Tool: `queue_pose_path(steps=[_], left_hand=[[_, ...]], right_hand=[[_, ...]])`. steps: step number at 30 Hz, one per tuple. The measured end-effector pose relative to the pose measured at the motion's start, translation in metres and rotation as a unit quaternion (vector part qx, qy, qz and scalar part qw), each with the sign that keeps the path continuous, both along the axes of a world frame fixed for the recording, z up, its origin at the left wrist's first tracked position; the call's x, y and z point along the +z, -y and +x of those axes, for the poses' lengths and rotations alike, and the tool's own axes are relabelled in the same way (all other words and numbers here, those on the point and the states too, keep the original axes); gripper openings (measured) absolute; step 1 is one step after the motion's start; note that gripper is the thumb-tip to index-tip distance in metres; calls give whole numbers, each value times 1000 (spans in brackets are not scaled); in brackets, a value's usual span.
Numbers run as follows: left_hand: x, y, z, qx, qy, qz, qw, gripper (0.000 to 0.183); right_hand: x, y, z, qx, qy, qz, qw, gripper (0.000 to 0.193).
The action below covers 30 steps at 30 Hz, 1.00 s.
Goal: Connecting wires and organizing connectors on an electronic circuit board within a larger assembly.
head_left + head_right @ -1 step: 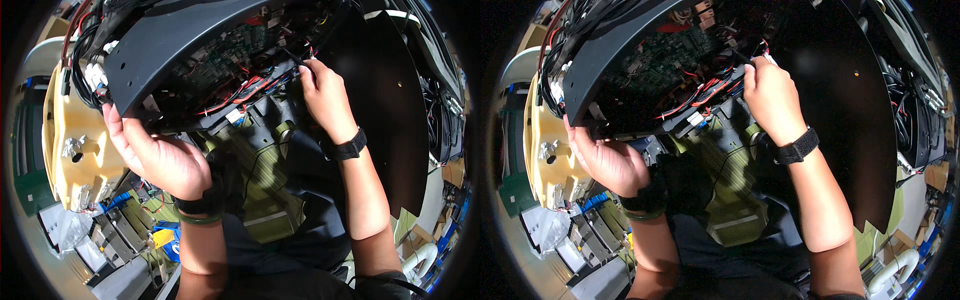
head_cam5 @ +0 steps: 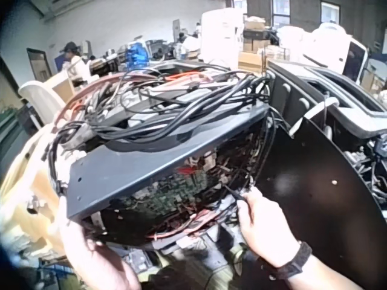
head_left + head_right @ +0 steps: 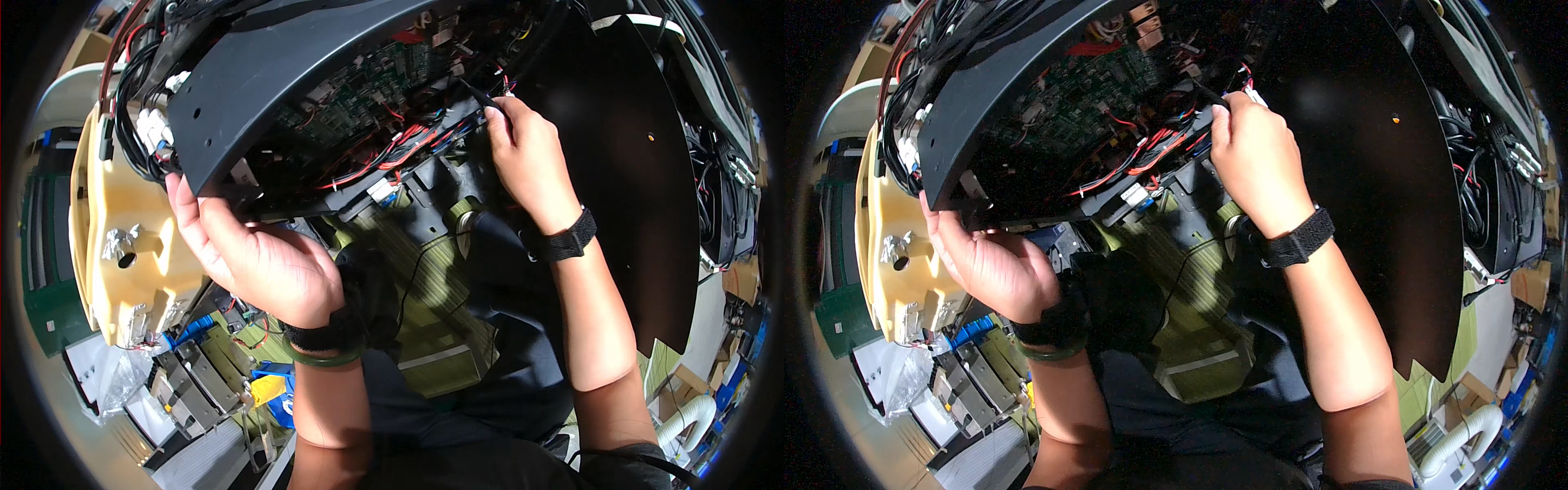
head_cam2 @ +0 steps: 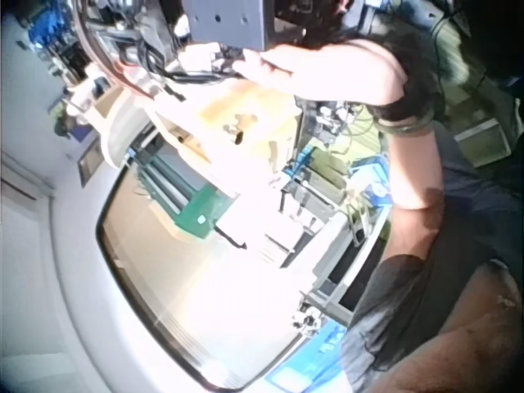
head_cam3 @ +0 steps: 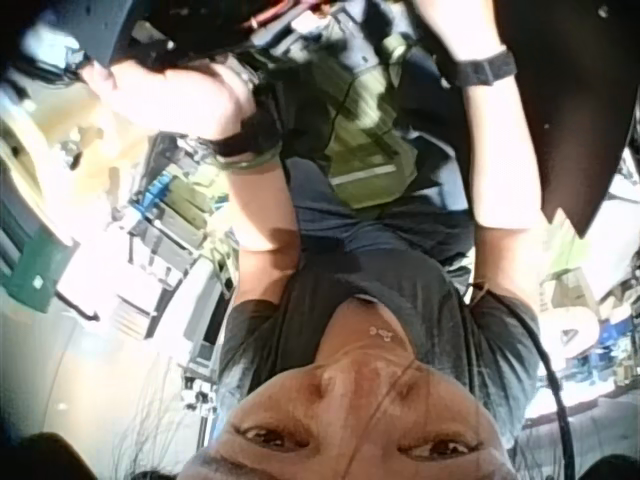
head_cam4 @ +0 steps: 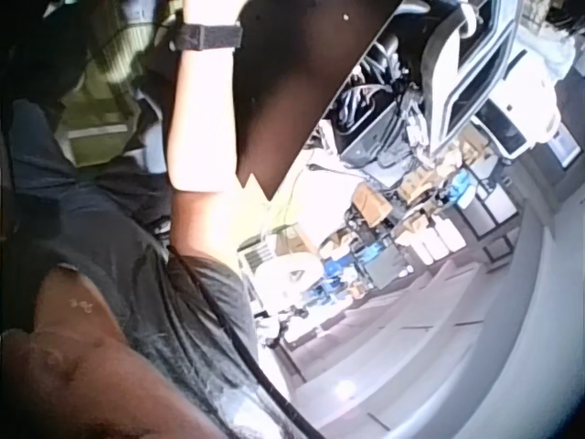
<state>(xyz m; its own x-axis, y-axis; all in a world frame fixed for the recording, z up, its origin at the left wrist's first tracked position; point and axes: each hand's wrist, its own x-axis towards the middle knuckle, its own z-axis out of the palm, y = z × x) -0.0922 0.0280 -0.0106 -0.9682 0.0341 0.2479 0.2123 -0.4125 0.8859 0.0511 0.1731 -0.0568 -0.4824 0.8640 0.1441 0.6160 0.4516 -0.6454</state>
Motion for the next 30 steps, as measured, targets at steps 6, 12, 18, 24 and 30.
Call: queue_pose_path(steps=[6, 12, 18, 24, 30], left_hand=[[1, -4, 2, 16, -24, -52, 998, 33], [0, -8, 4, 27, -50, -81, 995, 37], [-1, -17, 9, 77, -78, -141, 984, 37], [-2, -18, 6, 101, -110, -164, 975, 33], [-8, -22, 7, 113, -101, -138, 979, 33]], right_hand=[[-1, 0, -4, -9, -32, -25, 999, 23], [-11, -6, -6, 14, -81, -17, 996, 23], [-21, -8, -3, 14, -81, -47, 995, 22], [2, 4, -4, -14, -115, -5, 993, 20], [-4, 2, -5, -35, -120, 3, 992, 24]])
